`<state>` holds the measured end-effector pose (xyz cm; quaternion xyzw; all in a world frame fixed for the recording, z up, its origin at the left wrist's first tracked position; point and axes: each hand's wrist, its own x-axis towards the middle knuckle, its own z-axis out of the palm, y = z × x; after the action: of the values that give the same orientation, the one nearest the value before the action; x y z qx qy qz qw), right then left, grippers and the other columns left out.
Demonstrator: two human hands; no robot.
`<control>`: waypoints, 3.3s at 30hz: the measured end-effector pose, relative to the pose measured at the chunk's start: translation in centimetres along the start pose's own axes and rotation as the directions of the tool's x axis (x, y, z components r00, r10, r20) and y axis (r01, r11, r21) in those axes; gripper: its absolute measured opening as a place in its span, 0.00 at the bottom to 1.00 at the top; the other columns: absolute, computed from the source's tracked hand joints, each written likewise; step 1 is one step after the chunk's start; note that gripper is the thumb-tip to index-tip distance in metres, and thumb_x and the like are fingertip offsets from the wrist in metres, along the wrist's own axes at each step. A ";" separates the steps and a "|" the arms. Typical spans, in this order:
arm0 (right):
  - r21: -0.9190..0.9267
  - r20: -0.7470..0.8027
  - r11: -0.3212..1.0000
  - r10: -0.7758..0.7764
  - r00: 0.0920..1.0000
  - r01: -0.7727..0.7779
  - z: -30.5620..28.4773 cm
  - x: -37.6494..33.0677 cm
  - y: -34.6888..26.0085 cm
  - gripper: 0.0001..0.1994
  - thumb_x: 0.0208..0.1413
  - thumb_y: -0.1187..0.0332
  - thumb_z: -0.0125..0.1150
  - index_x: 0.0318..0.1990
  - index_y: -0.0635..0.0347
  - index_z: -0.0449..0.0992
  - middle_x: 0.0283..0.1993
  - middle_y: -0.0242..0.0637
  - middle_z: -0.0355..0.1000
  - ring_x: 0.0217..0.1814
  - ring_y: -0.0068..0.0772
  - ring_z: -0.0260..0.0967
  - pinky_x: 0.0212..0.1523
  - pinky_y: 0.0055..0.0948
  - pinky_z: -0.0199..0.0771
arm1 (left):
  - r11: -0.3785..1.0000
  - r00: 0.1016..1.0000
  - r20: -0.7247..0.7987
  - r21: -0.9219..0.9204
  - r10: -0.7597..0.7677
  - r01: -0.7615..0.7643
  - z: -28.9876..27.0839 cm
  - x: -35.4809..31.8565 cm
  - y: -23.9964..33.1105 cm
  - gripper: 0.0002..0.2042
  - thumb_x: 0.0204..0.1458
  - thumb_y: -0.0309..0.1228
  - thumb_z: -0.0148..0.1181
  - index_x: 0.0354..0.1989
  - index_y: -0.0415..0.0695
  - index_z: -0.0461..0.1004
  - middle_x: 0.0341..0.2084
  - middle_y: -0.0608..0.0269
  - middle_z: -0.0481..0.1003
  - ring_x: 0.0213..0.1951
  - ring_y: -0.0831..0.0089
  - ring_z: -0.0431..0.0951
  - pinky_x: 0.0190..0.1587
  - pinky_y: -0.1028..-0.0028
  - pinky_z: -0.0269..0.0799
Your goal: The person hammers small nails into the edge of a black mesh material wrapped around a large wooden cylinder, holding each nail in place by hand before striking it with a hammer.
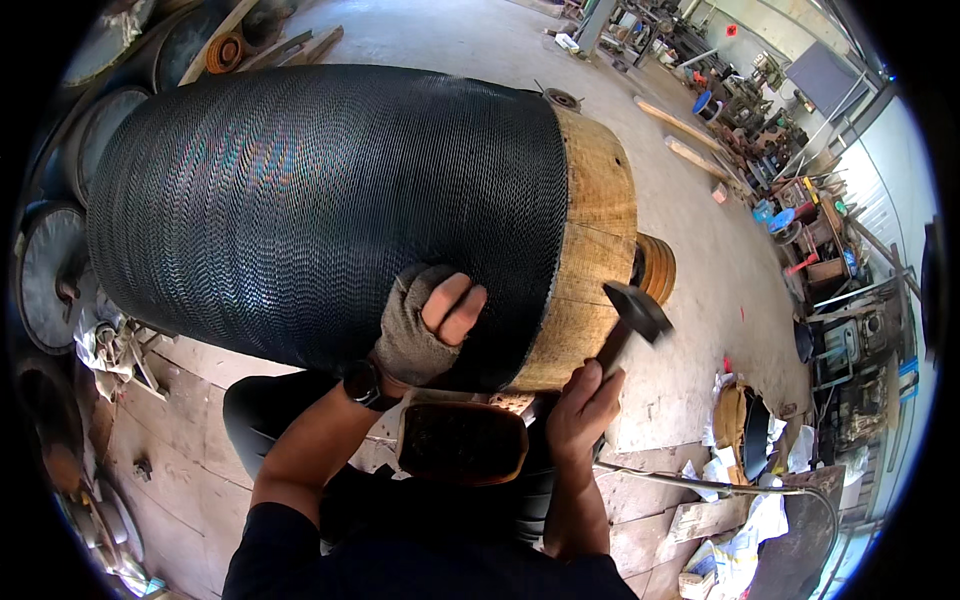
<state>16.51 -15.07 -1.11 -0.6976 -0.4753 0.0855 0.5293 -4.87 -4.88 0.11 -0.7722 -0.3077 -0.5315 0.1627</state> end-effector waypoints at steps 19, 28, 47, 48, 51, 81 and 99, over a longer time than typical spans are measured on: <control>-0.201 0.120 0.974 -0.080 0.990 0.103 0.0 -3.7 2.9 0.09 0.66 0.69 0.56 0.43 0.65 0.65 0.24 0.57 0.71 0.25 0.66 0.71 0.22 0.51 0.67 | 0.985 0.996 0.091 0.175 -0.012 -0.004 0.6 1.5 -1.7 0.23 0.43 0.19 0.60 0.51 0.49 0.77 0.43 0.59 0.68 0.43 0.59 0.73 0.47 0.56 0.71; -0.066 0.143 0.995 -0.068 0.987 0.078 -1.6 -6.3 4.1 0.09 0.64 0.71 0.59 0.44 0.66 0.66 0.26 0.56 0.72 0.27 0.64 0.72 0.25 0.49 0.69 | 0.993 0.997 0.061 0.107 -0.052 0.046 0.7 2.3 0.4 0.23 0.49 0.16 0.57 0.56 0.45 0.74 0.41 0.58 0.72 0.41 0.61 0.76 0.46 0.60 0.73; 0.023 0.212 1.000 0.009 0.977 -0.014 -1.8 -6.3 3.9 0.10 0.65 0.69 0.59 0.45 0.68 0.67 0.29 0.57 0.73 0.30 0.62 0.74 0.27 0.47 0.71 | 0.921 0.911 0.363 -0.252 -0.194 0.296 3.1 -0.3 8.0 0.28 0.50 0.20 0.61 0.63 0.39 0.67 0.35 0.60 0.76 0.37 0.62 0.76 0.45 0.58 0.71; 0.035 0.216 0.999 0.005 0.976 -0.013 -1.9 -6.3 3.8 0.10 0.65 0.69 0.59 0.45 0.68 0.67 0.29 0.57 0.73 0.29 0.62 0.74 0.27 0.47 0.71 | 0.936 0.921 0.338 -0.216 -0.194 0.277 3.4 0.0 8.2 0.29 0.50 0.20 0.61 0.64 0.38 0.66 0.35 0.60 0.75 0.37 0.61 0.75 0.45 0.58 0.71; 0.061 0.187 0.998 -0.009 0.982 -0.003 -1.8 -6.1 3.6 0.09 0.67 0.68 0.56 0.44 0.67 0.68 0.28 0.55 0.73 0.28 0.59 0.74 0.26 0.43 0.70 | 0.939 0.923 0.302 -0.171 -0.238 0.298 4.8 0.5 8.8 0.33 0.48 0.22 0.62 0.66 0.38 0.63 0.34 0.60 0.75 0.36 0.60 0.74 0.45 0.58 0.70; -0.073 0.192 0.997 -0.019 0.981 0.033 -1.6 -5.4 3.8 0.12 0.68 0.64 0.53 0.38 0.65 0.68 0.21 0.50 0.67 0.20 0.48 0.67 0.23 0.37 0.68 | 0.943 0.583 0.810 -0.140 -0.067 0.303 1.1 -16.5 14.7 0.14 0.51 0.36 0.62 0.41 0.38 0.78 0.43 0.50 0.76 0.43 0.54 0.77 0.43 0.54 0.73; 0.396 0.045 0.917 0.043 0.998 -0.057 -2.3 -6.8 2.5 0.12 0.70 0.63 0.44 0.38 0.61 0.70 0.19 0.29 0.62 0.19 0.22 0.60 0.21 0.23 0.59 | 0.904 0.452 0.892 -0.217 0.029 0.370 -1.6 -12.5 14.1 0.15 0.55 0.37 0.59 0.46 0.41 0.80 0.46 0.49 0.76 0.46 0.56 0.78 0.51 0.57 0.72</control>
<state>15.78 -21.70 -4.81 -0.5860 -0.4395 0.2056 0.6490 0.03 -20.29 -9.74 -0.9136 -0.3147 -0.1208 -0.2275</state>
